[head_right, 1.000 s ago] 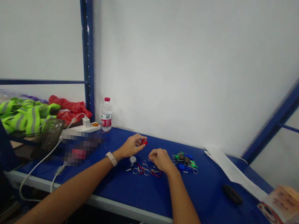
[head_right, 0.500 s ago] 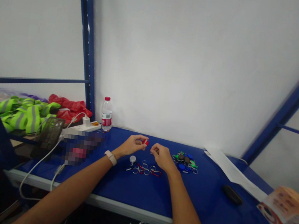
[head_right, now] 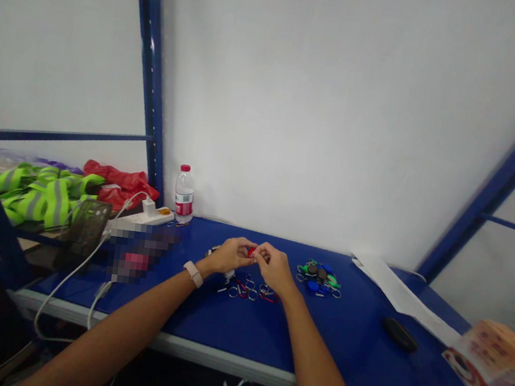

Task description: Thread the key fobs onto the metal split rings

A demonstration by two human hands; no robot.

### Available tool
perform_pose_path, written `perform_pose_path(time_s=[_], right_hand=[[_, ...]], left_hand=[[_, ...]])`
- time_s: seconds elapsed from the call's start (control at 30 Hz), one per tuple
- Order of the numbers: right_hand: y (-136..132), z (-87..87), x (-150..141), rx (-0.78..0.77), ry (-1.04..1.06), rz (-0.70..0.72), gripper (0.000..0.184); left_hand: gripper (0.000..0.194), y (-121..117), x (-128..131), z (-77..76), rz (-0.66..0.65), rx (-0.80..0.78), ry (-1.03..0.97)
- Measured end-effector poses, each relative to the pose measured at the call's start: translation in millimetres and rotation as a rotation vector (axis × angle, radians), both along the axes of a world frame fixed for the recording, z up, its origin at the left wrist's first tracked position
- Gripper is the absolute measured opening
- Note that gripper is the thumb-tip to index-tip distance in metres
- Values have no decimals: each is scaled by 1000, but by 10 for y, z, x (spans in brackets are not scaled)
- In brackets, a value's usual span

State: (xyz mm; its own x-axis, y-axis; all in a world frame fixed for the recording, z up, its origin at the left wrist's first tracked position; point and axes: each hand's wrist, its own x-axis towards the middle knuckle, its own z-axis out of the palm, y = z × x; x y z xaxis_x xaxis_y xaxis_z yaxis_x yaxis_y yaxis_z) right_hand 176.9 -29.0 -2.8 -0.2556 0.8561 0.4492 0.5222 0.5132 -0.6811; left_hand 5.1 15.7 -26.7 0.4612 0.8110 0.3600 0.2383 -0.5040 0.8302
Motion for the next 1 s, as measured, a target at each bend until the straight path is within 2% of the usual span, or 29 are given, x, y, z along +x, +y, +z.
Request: perform_pose_path(time_s=[0.33,0.47,0.57,0.87,1.0], right_hand=[[15,-20,-2,71,-140,-72,19],[57,-16,28,87,-134,-142,20],[87,-13,79,25,-74,-182,23],[96,-67,74,-32,18,-118,25],[90,-82,54,-31,28,-67,24]], left_hand=[[36,-38,-4,54,-59,13,42],[36,-28,-13,54,-133,-58,-39],[38,-31,-16,70,-173,-120,-66],[37,-52,-39,77,-193,-195,-88],[39,-70,-17,83,-153,-172,-61]])
